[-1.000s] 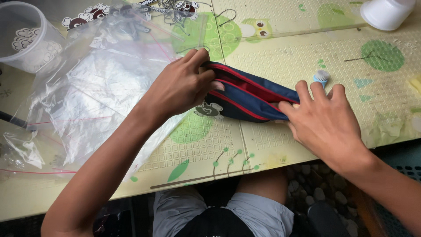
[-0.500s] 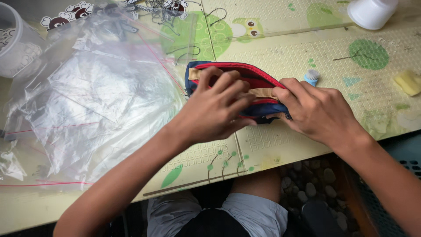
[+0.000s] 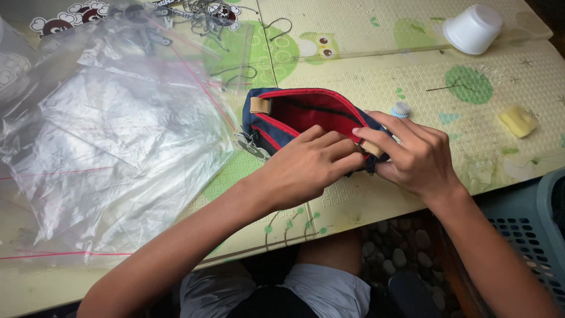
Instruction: The person attaches a cartoon character keychain to a small blue bag with a red zipper. They first connect the chain to the keychain, then attach the assembly to the bag's zipper pull, and finally adjust the bag's strap.
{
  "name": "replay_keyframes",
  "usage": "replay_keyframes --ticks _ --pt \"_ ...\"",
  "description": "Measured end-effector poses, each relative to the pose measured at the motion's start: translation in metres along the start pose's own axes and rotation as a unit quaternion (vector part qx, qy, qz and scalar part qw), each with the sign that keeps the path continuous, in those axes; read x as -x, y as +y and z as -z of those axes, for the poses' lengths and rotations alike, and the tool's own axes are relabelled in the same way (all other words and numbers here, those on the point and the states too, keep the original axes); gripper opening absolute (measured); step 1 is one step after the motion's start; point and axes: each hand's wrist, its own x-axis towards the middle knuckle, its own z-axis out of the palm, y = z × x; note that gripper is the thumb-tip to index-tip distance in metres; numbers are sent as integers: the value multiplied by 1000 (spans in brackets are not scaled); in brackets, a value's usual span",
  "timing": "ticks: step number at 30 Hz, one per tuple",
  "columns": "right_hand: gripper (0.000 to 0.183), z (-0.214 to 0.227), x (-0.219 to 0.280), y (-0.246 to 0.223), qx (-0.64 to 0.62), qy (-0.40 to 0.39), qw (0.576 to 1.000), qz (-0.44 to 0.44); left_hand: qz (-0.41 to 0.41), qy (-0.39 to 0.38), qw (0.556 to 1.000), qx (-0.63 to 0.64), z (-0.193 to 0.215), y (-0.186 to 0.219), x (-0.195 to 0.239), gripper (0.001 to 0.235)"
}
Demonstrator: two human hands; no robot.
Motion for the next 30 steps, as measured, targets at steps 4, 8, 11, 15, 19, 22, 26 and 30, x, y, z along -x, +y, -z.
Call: replay_keyframes --ticks 4,8,11,15,19,22,26,30 --pt "48 0 10 3 -85 -72 989 -98 38 27 997 59 -4 2 1 23" --pt "73 41 -16 5 -264 -166 944 -106 56 -23 998 12 -4 -2 -2 58" --pt "36 50 -15 4 -295 -184 921 -173 58 -10 998 1 -11 -1 -2 57" --pt "16 52 -25 -1 -265 -96 950 -134 55 7 998 2 -11 3 -8 52" --pt "13 50 -27 -5 -255 -40 953 -160 88 89 992 21 -14 7 -11 22" --pt "11 43 -26 -7 -252 -3 955 -157 93 118 988 29 -19 8 -12 20" --pt "11 34 -25 -14 -243 35 958 -144 56 127 990 23 -24 7 -12 15" --pt "12 33 -20 -7 -191 39 973 -122 53 138 989 19 -25 9 -10 14"
